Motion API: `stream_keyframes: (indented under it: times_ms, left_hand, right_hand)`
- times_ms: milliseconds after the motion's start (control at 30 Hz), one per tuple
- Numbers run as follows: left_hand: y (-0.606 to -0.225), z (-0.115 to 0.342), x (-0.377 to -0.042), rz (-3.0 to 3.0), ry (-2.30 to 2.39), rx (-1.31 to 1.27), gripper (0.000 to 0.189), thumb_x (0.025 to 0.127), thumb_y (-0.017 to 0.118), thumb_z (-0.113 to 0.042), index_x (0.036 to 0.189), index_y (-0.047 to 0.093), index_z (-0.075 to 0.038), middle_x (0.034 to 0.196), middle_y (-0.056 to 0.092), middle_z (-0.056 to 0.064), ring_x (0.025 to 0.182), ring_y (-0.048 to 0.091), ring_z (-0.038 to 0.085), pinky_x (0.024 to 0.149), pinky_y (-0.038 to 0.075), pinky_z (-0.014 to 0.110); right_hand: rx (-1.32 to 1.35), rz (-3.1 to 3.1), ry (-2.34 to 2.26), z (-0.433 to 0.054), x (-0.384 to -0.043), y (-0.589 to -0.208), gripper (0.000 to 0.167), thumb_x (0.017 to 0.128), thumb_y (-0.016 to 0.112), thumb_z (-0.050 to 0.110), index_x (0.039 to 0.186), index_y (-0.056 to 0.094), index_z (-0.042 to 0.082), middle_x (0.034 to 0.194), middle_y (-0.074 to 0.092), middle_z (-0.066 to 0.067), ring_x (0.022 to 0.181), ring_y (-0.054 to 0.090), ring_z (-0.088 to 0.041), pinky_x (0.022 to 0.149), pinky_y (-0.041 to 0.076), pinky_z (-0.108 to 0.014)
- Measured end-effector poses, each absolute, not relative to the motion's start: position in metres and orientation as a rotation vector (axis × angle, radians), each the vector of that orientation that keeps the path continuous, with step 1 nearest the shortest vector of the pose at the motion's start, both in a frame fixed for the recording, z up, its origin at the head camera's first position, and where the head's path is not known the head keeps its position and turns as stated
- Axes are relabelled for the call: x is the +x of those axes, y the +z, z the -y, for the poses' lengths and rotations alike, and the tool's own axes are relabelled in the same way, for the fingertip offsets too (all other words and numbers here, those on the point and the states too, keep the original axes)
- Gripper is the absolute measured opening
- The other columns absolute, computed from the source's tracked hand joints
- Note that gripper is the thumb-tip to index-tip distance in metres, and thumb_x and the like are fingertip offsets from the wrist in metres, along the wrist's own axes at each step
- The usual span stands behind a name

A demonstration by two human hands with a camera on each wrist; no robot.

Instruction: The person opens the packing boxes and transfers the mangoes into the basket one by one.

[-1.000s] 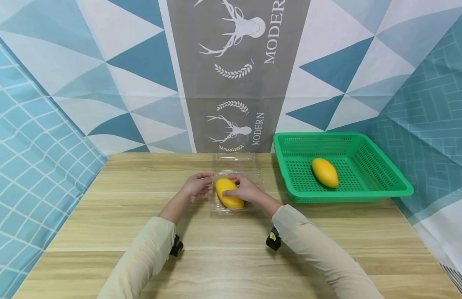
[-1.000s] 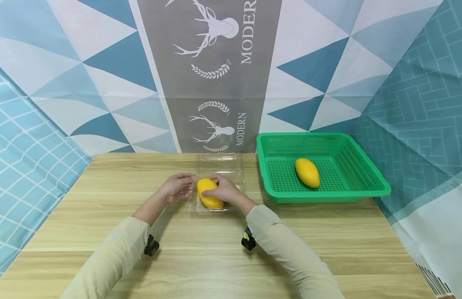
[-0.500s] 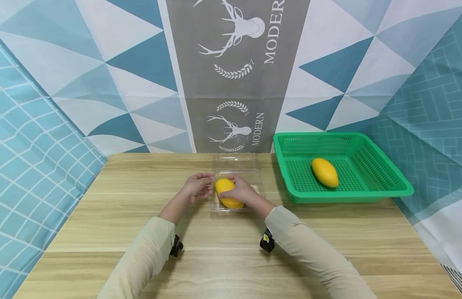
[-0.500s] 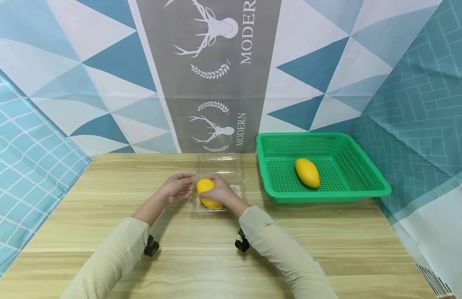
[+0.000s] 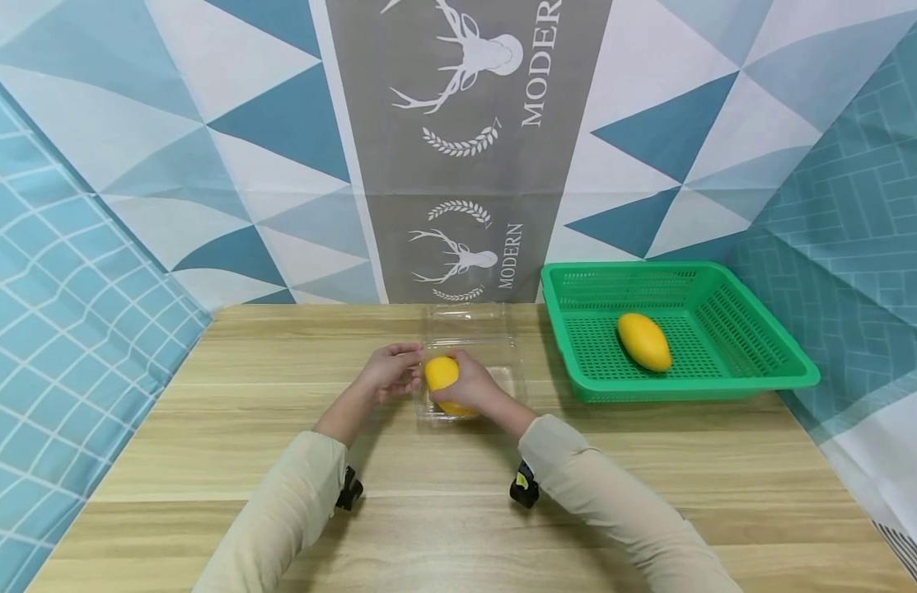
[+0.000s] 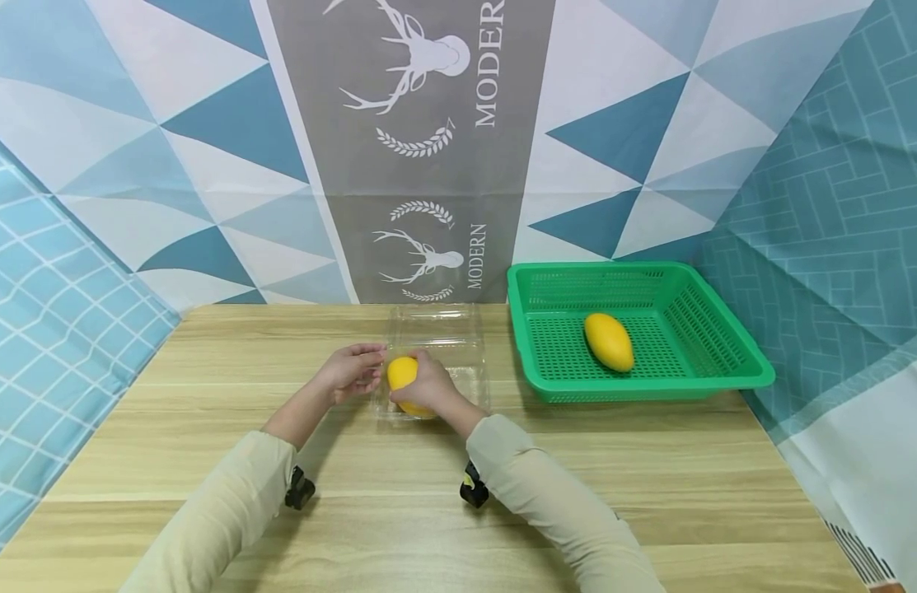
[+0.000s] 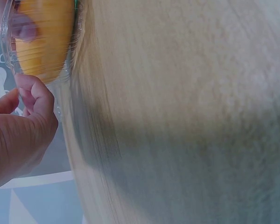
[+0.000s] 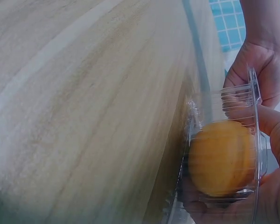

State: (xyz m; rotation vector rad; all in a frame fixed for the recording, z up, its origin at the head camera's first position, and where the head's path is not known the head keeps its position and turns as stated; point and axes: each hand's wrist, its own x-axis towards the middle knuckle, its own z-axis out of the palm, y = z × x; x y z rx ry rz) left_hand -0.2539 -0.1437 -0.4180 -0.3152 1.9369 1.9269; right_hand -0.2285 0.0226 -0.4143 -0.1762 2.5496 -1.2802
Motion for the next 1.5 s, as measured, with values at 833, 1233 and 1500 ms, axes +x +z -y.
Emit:
stream_keyframes:
  times_ms: [833,1233,1500]
  left_hand:
    - [-0.415,0.143,-0.253,-1.941,1.909,-0.321,0.041,0.094,0.056,-0.02,0.131,0.046,-0.006,0.087,0.054,0.002,0.061,0.054,0.007,0.054,0.05,0.017]
    - [-0.415,0.142,-0.252,-1.958,1.901,-0.299,0.04,0.095,0.054,-0.019,0.132,0.046,-0.005,0.09,0.054,0.003,0.062,0.054,0.007,0.054,0.049,0.016]
    - [-0.415,0.142,-0.251,-1.958,1.902,-0.289,0.041,0.096,0.054,-0.019,0.133,0.044,-0.005,0.097,0.052,0.005,0.063,0.054,0.007,0.054,0.049,0.016]
  right_hand:
    - [-0.166,-2.508,-1.307,-0.036,-0.233,-0.397,0.075,0.075,0.076,0.018,0.14,0.04,0.017,0.129,0.052,-0.012,0.104,0.053,-0.027,0.089,0.047,-0.042]
    - [-0.149,-2.579,-1.243,-0.048,-0.233,-0.38,0.077,0.074,0.076,0.021,0.141,0.039,0.017,0.128,0.053,-0.013,0.105,0.054,-0.028,0.088,0.049,-0.042]
    - [-0.136,-2.585,-1.275,-0.058,-0.238,-0.37,0.076,0.074,0.076,0.017,0.141,0.039,0.018,0.126,0.054,-0.012,0.104,0.054,-0.029,0.086,0.05,-0.042]
